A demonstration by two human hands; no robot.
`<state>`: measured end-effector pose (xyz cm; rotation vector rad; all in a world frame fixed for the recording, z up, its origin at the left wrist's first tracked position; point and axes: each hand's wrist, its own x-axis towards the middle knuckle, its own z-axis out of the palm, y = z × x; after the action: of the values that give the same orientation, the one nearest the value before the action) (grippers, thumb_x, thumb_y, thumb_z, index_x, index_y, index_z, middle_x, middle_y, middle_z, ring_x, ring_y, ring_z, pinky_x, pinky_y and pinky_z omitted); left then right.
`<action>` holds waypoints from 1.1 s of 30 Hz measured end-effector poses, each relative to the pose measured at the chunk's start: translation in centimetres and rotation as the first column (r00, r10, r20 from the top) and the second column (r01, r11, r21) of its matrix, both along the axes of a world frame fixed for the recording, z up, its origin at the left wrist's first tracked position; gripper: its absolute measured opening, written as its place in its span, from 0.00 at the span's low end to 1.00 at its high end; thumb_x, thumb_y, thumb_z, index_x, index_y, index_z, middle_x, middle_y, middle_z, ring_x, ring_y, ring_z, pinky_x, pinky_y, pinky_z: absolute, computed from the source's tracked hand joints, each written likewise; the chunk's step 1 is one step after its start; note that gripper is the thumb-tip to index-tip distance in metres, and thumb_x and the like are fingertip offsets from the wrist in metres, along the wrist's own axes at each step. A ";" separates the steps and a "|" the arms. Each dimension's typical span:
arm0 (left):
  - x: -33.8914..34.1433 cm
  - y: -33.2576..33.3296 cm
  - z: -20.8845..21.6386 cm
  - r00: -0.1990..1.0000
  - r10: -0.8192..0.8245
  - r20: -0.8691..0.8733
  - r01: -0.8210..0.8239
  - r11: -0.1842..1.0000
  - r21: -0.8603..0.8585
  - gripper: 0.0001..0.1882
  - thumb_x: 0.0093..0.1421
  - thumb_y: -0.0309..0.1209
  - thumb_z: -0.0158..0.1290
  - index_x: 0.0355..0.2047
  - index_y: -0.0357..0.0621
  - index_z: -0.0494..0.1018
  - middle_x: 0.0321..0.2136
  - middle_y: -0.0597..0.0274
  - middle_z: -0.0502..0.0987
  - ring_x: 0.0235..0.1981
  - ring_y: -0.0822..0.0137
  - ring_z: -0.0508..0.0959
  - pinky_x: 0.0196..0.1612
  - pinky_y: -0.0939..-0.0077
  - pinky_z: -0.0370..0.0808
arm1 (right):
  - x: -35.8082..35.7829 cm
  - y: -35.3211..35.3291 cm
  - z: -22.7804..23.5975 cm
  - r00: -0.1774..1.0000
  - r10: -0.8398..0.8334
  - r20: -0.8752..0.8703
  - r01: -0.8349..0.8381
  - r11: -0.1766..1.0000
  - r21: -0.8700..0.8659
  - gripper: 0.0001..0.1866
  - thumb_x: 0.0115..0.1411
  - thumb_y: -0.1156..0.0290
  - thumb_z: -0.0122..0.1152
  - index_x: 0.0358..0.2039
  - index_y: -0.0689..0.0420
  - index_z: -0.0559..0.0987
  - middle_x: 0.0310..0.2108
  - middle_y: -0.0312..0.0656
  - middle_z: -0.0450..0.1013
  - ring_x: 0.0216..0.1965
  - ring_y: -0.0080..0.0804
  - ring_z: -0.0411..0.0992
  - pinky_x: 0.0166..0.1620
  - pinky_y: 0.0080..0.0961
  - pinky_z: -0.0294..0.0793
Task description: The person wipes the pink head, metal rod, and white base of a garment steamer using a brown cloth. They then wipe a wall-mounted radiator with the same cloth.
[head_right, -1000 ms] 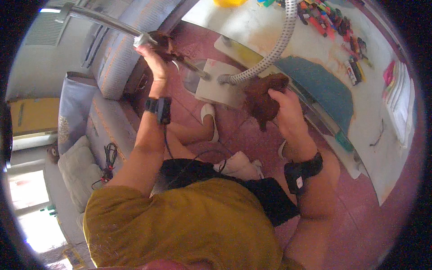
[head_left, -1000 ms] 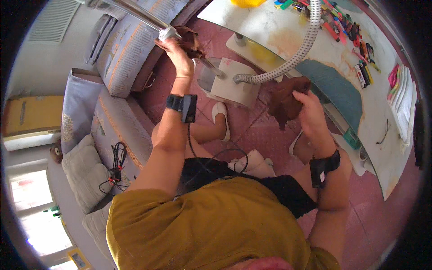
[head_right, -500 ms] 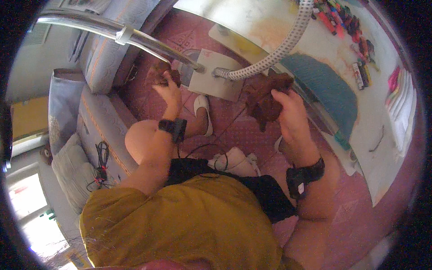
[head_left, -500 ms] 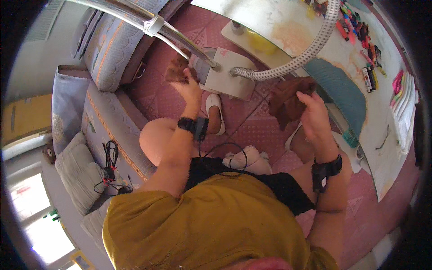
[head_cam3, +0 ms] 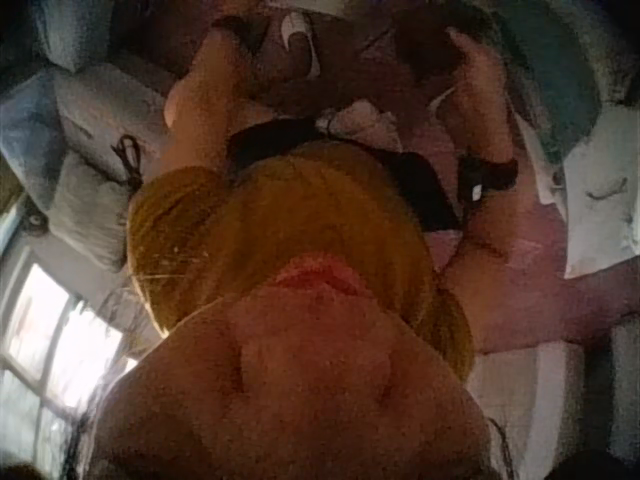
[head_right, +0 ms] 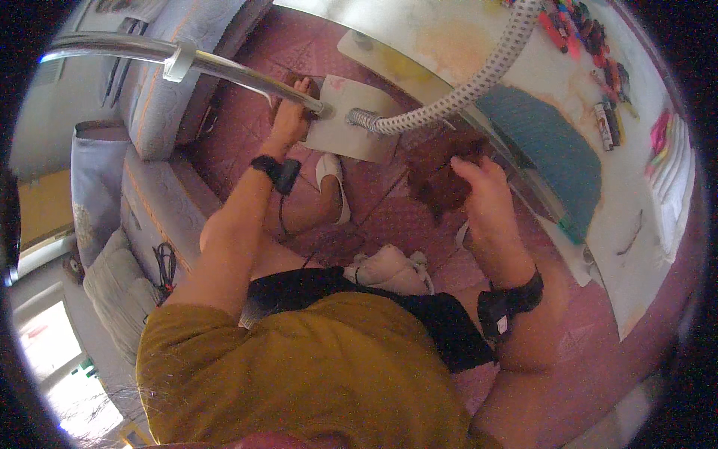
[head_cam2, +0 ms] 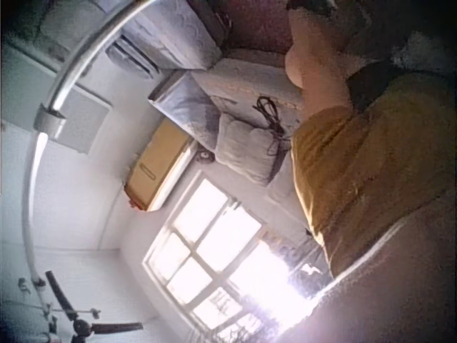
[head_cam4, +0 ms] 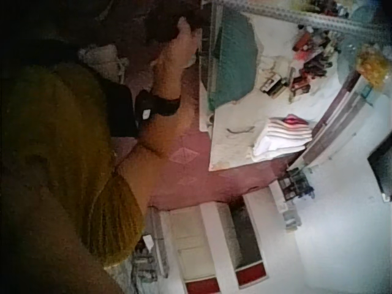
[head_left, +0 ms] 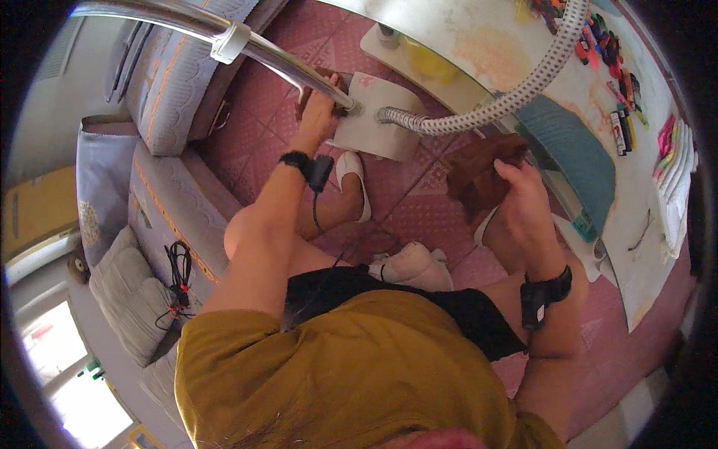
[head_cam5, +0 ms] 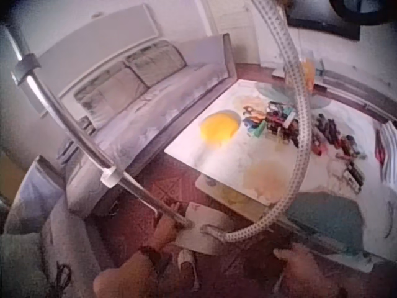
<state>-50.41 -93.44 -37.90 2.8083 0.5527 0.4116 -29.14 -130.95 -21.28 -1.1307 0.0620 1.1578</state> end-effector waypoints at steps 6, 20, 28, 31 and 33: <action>2.4 2.9 -2.4 0.998 0.015 -0.064 0.003 0.961 0.277 0.34 0.53 0.28 0.53 0.61 0.34 0.61 0.66 0.48 0.56 0.66 0.44 0.56 0.67 0.56 0.53 | -0.2 -0.2 0.5 0.998 0.051 0.038 -0.053 0.998 0.034 0.17 0.61 0.72 0.55 0.50 0.64 0.73 0.44 0.43 0.76 0.44 0.36 0.76 0.50 0.32 0.74; -3.8 -14.3 -3.1 0.983 0.154 -0.097 -0.141 0.982 0.127 0.38 0.52 0.18 0.47 0.66 0.32 0.52 0.69 0.44 0.47 0.69 0.43 0.49 0.67 0.47 0.51 | -0.6 -1.3 1.8 1.000 0.024 0.015 -0.025 0.998 0.050 0.16 0.62 0.74 0.54 0.50 0.64 0.73 0.48 0.42 0.74 0.49 0.33 0.72 0.56 0.30 0.69; -2.5 -13.7 -4.2 0.941 -0.040 -0.337 0.134 0.956 0.261 0.34 0.58 0.24 0.41 0.67 0.32 0.50 0.68 0.44 0.48 0.70 0.45 0.49 0.69 0.52 0.48 | -0.6 -1.6 1.4 0.998 0.002 0.059 -0.003 1.000 0.016 0.16 0.60 0.70 0.57 0.47 0.63 0.75 0.42 0.42 0.77 0.42 0.32 0.74 0.49 0.28 0.71; -2.8 -13.2 -4.6 0.954 -0.109 -0.281 0.194 0.935 0.296 0.34 0.59 0.26 0.41 0.67 0.33 0.50 0.68 0.44 0.50 0.69 0.47 0.50 0.69 0.54 0.49 | -0.6 -1.5 1.4 0.996 0.022 0.083 -0.021 1.000 -0.021 0.16 0.60 0.70 0.56 0.47 0.64 0.76 0.42 0.42 0.77 0.42 0.32 0.74 0.48 0.28 0.72; -3.0 -12.6 -4.7 0.929 -0.151 -0.338 0.254 0.924 0.286 0.33 0.59 0.26 0.40 0.66 0.34 0.51 0.67 0.46 0.51 0.69 0.49 0.51 0.69 0.54 0.50 | -0.6 -1.4 1.4 0.995 0.050 0.091 -0.049 0.999 -0.018 0.16 0.60 0.71 0.56 0.47 0.64 0.75 0.42 0.42 0.77 0.41 0.32 0.74 0.48 0.28 0.72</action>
<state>-53.37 -106.04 -42.63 3.2369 0.2568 0.0121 -29.75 -132.37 -19.88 -1.2031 -0.0280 1.1499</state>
